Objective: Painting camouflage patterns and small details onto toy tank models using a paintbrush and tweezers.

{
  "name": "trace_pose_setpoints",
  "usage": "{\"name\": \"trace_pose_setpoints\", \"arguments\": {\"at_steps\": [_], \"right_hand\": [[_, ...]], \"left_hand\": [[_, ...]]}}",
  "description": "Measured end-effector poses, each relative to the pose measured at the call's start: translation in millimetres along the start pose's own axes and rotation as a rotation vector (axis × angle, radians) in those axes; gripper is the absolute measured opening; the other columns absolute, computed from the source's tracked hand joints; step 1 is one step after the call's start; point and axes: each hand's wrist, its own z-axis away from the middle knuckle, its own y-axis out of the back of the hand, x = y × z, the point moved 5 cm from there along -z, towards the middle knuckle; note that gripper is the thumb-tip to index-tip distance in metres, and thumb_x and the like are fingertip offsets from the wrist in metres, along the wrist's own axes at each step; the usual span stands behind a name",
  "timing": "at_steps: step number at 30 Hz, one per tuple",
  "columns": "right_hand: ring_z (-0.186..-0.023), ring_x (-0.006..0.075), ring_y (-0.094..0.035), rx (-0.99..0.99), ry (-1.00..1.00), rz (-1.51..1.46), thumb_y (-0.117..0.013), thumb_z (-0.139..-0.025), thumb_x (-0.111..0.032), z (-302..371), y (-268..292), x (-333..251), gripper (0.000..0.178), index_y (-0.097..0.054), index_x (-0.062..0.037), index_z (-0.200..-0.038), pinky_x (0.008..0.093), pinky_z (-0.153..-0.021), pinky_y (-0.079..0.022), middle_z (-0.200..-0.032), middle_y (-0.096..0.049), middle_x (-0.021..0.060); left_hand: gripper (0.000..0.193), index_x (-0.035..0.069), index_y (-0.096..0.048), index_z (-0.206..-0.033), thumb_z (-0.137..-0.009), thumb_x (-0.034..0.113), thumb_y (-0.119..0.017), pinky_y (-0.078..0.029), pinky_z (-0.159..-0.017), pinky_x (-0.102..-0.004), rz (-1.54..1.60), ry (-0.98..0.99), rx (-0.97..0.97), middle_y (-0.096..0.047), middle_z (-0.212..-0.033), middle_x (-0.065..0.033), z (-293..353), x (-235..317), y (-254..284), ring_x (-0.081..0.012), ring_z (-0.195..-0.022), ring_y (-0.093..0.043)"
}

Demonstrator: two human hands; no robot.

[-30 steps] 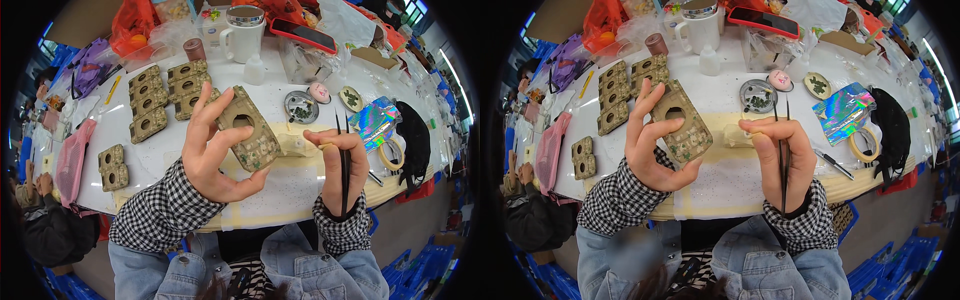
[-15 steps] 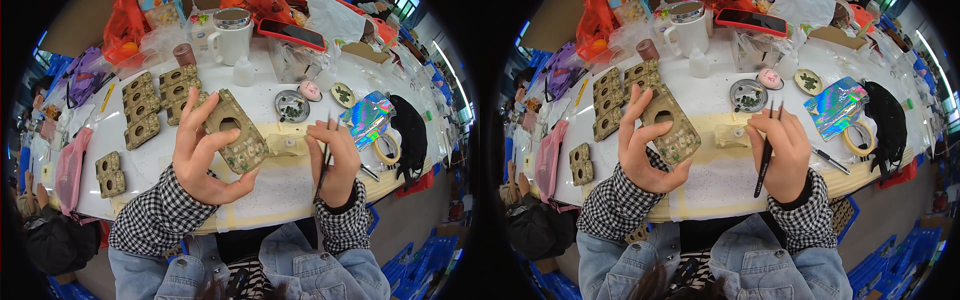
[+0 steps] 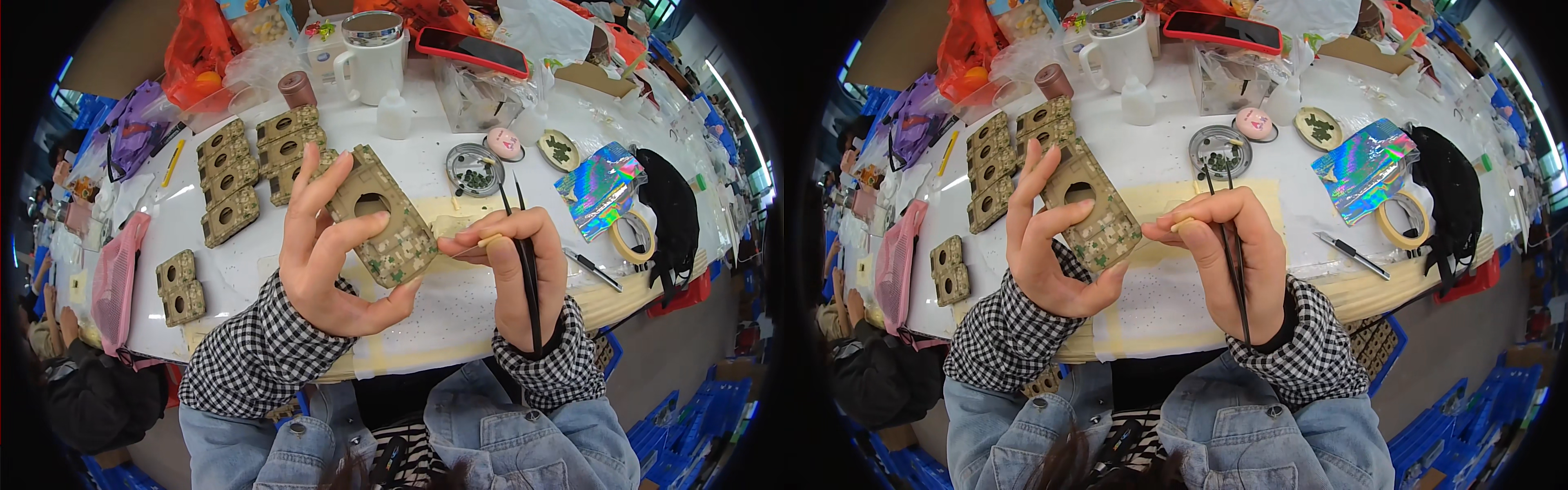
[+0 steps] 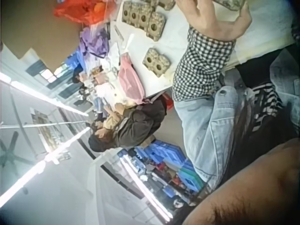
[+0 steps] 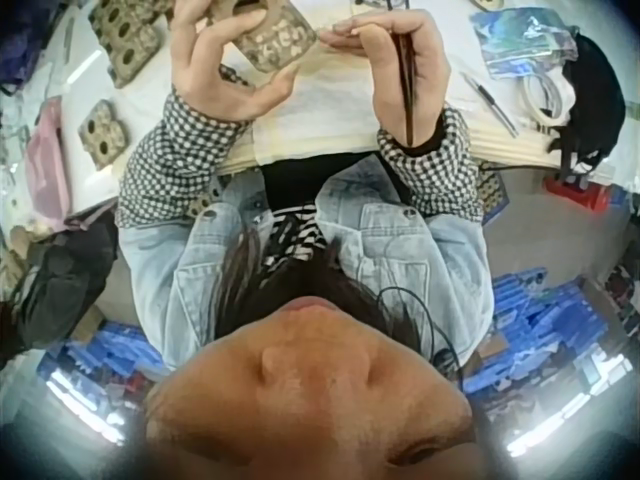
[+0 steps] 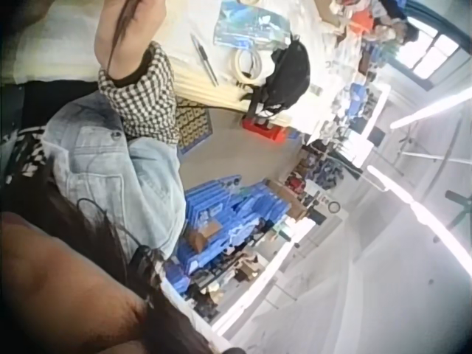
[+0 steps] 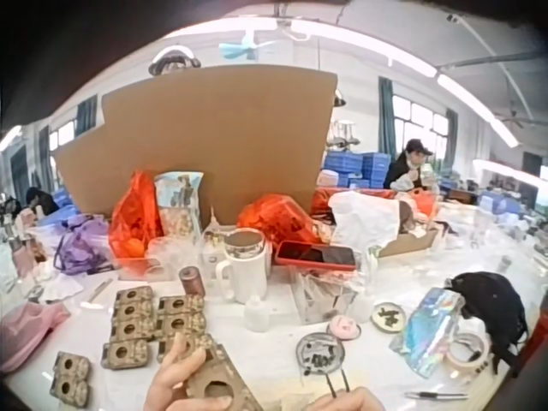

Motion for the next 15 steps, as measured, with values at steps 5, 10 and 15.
{"name": "trace_pose_setpoints", "arguments": {"at_steps": [5,10,15], "right_hand": [[-0.097,0.0226,-0.063,0.002,-0.008,-0.011,-0.043,-0.096,-0.004,0.2,0.7,2.6,0.011,-0.044,0.0059,-0.101,0.0321,-0.088,-0.052,-0.098,-0.057,0.0155],[-0.096,0.0231,-0.064,0.002,-0.005,0.009,-0.043,-0.096,-0.004,0.0,0.9,1.6,0.011,-0.044,0.0059,-0.101,0.032,-0.088,-0.052,-0.097,-0.058,0.0155],[-0.095,0.0231,-0.064,0.01,0.001,0.004,-0.043,-0.096,-0.004,-0.1,0.3,3.7,0.01,-0.044,0.0059,-0.101,0.0318,-0.087,-0.052,-0.097,-0.058,0.0154]], "left_hand": [[0.053,0.006,-0.052,-0.106,-0.06,0.018,-0.074,-0.028,-0.103,-0.0579,0.011,0.003,-0.002,-0.038,-0.134,-0.0305,0.3,-0.2,-0.3,-0.0535,-0.13,-0.029],[0.052,0.004,-0.056,-0.104,-0.06,0.021,-0.08,-0.037,-0.099,-0.0558,0.039,0.001,0.009,-0.036,-0.135,-0.0265,-0.6,-0.6,-0.5,-0.0533,-0.129,-0.028],[0.052,0.004,-0.057,-0.104,-0.061,0.02,-0.08,-0.037,-0.099,-0.055,0.043,0.008,0.008,-0.036,-0.135,-0.0267,0.3,-1.1,-0.3,-0.053,-0.13,-0.027]]}}
